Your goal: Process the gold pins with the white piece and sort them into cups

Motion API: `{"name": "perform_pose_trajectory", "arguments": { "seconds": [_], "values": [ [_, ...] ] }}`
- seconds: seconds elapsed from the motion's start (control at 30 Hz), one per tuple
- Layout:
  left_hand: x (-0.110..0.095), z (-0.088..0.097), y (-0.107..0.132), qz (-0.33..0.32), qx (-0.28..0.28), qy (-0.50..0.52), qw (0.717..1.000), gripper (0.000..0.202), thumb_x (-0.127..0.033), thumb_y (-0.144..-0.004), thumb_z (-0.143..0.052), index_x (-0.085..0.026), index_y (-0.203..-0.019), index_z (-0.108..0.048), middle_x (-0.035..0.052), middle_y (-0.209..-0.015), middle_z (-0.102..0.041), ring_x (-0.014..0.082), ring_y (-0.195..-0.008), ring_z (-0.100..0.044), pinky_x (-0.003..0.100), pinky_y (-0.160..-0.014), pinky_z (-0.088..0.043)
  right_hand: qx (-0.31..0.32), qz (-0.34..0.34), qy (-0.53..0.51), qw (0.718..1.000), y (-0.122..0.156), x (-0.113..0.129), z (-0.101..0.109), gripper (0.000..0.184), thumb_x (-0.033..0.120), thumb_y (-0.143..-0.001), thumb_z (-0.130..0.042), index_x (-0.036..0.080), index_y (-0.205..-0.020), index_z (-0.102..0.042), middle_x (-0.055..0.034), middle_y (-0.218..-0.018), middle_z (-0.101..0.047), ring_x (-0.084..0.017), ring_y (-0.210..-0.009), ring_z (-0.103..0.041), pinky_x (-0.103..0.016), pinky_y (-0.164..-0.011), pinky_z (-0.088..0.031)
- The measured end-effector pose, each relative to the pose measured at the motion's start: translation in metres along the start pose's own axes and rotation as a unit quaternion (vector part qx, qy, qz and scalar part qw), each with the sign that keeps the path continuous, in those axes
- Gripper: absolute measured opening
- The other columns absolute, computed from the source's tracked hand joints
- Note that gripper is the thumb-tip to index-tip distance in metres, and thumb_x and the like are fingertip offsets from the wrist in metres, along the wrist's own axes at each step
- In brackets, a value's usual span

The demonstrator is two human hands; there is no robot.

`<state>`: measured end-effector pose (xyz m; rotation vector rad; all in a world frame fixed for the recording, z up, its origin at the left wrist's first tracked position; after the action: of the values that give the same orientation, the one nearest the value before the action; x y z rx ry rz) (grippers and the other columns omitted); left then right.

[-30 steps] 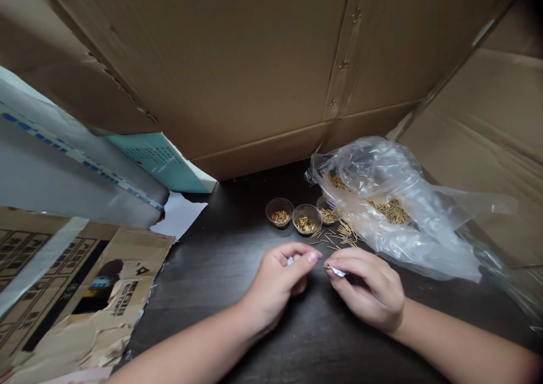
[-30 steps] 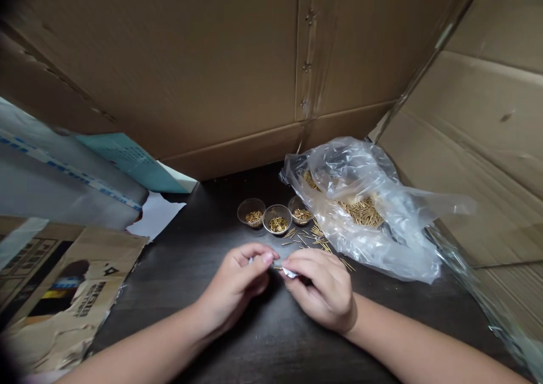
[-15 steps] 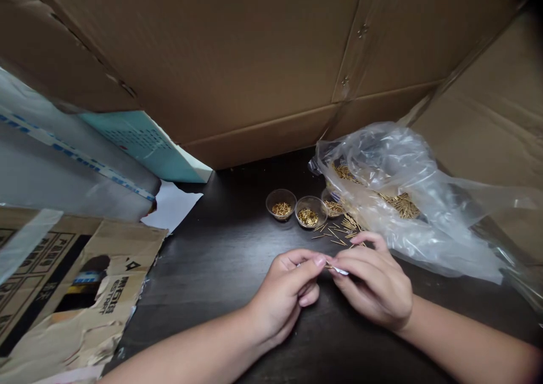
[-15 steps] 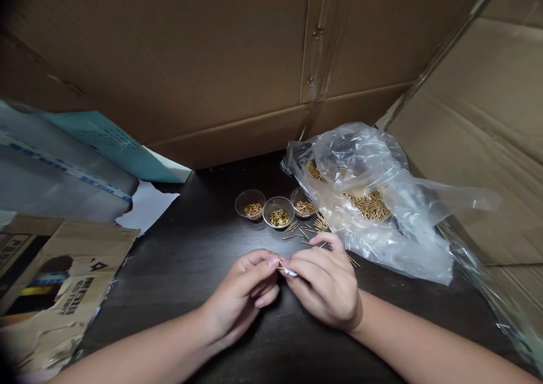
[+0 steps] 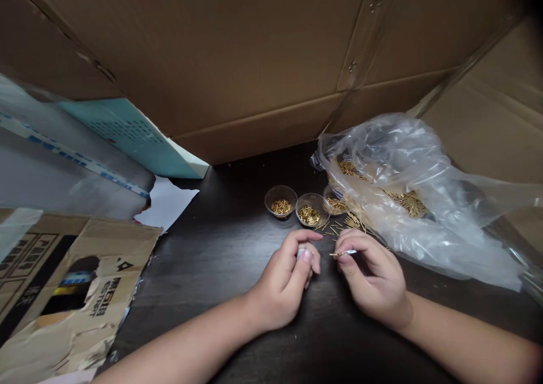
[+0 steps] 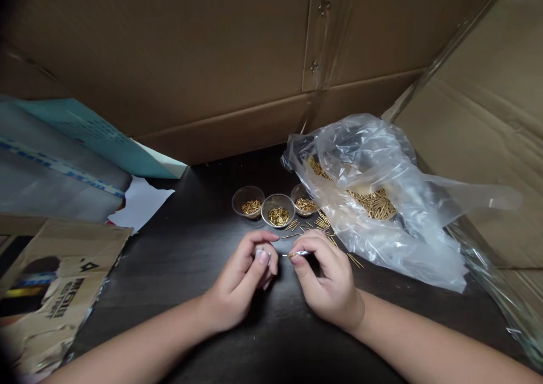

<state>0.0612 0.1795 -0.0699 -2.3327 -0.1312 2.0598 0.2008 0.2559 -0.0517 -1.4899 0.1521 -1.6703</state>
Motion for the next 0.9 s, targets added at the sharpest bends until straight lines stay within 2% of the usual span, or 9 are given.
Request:
{"name": "perform_pose_trajectory", "arguments": {
  "seconds": [0.1, 0.17, 0.27, 0.33, 0.43, 0.53, 0.73, 0.9],
  "values": [
    [0.003, -0.002, -0.001, -0.007, 0.009, 0.013, 1.0, 0.022, -0.032, -0.107, -0.045, -0.022, -0.126, -0.042, 0.0026, -0.093, -0.068, 0.0076, -0.061, -0.052, 0.022, -0.064, -0.047, 0.007, -0.016, -0.001, 1.0, 0.0, -0.002, -0.001, 0.015, 0.003, -0.092, -0.057, 0.017, -0.097, -0.059, -0.0035, -0.084, -0.06, -0.016, -0.08, -0.059, -0.031, -0.071, -0.05],
    [0.003, -0.001, -0.003, 0.009, -0.003, 0.023, 1.0, 0.015, -0.031, -0.105, -0.05, -0.02, -0.114, -0.046, 0.0039, -0.091, -0.072, 0.0076, -0.061, -0.054, 0.022, -0.065, -0.049, 0.011, -0.022, -0.003, 1.0, 0.0, -0.003, -0.001, 0.014, 0.004, -0.093, -0.058, 0.018, -0.096, -0.059, -0.0031, -0.084, -0.06, -0.016, -0.079, -0.059, -0.03, -0.071, -0.05],
    [0.0, 0.003, -0.003, 0.028, -0.013, -0.019, 0.999, 0.014, -0.03, -0.102, -0.055, -0.017, -0.101, -0.055, 0.0057, -0.087, -0.074, 0.0077, -0.059, -0.055, 0.019, -0.06, -0.048, 0.019, -0.022, 0.0, 1.0, 0.001, -0.003, -0.002, 0.013, 0.005, -0.093, -0.058, 0.018, -0.096, -0.059, -0.0031, -0.084, -0.061, -0.015, -0.079, -0.06, -0.029, -0.071, -0.05],
    [-0.005, 0.004, -0.003, 0.013, -0.014, -0.067, 0.998, 0.014, -0.028, -0.102, -0.055, -0.015, -0.101, -0.061, 0.0059, -0.086, -0.075, 0.0078, -0.058, -0.057, 0.019, -0.058, -0.048, 0.026, -0.016, 0.003, 1.0, 0.001, -0.003, -0.003, 0.013, 0.005, -0.093, -0.059, 0.018, -0.097, -0.059, -0.0033, -0.085, -0.061, -0.015, -0.078, -0.06, -0.029, -0.07, -0.05],
    [-0.015, 0.004, -0.004, -0.034, -0.024, -0.134, 0.99, 0.011, -0.022, -0.098, -0.06, -0.014, -0.098, -0.067, 0.0045, -0.079, -0.076, 0.0095, -0.062, -0.063, 0.02, -0.063, -0.049, 0.039, -0.007, 0.001, 0.999, 0.001, -0.002, -0.005, 0.014, 0.005, -0.093, -0.06, 0.018, -0.099, -0.059, -0.004, -0.085, -0.062, -0.016, -0.078, -0.061, -0.029, -0.069, -0.051],
    [-0.02, 0.004, -0.004, -0.052, -0.034, -0.166, 0.984, 0.01, -0.02, -0.095, -0.063, -0.014, -0.092, -0.07, 0.0036, -0.071, -0.075, 0.0111, -0.064, -0.068, 0.019, -0.065, -0.05, 0.052, 0.002, -0.007, 0.999, 0.0, 0.0, -0.006, 0.014, 0.004, -0.092, -0.06, 0.017, -0.099, -0.06, -0.004, -0.084, -0.062, -0.016, -0.076, -0.061, -0.028, -0.068, -0.052],
    [-0.016, 0.003, -0.001, 0.001, -0.038, -0.132, 0.991, 0.017, -0.024, -0.096, -0.06, -0.012, -0.088, -0.069, 0.0046, -0.066, -0.073, 0.0083, -0.048, -0.06, 0.018, -0.053, -0.048, 0.041, 0.013, -0.005, 0.999, -0.001, 0.003, -0.003, 0.016, 0.004, -0.091, -0.061, 0.017, -0.101, -0.063, -0.0047, -0.085, -0.066, -0.016, -0.077, -0.063, -0.028, -0.068, -0.054],
    [-0.01, 0.005, -0.001, 0.047, -0.059, -0.077, 0.994, 0.02, -0.029, -0.097, -0.059, -0.012, -0.088, -0.066, 0.0047, -0.066, -0.072, 0.0081, -0.047, -0.057, 0.018, -0.05, -0.047, 0.027, 0.037, 0.013, 0.999, -0.002, 0.009, -0.001, 0.018, 0.004, -0.089, -0.065, 0.017, -0.101, -0.067, -0.0051, -0.083, -0.069, -0.016, -0.074, -0.066, -0.027, -0.066, -0.056]
  ]
}}
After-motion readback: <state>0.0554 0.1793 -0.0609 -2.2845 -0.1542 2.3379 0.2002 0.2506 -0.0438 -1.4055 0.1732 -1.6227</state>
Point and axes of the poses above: each hand's wrist, its own y-axis away from the middle knuckle, its own z-axis out of the back of the hand, x = y × z, the point moved 5 cm from there along -y, towards the middle knuckle
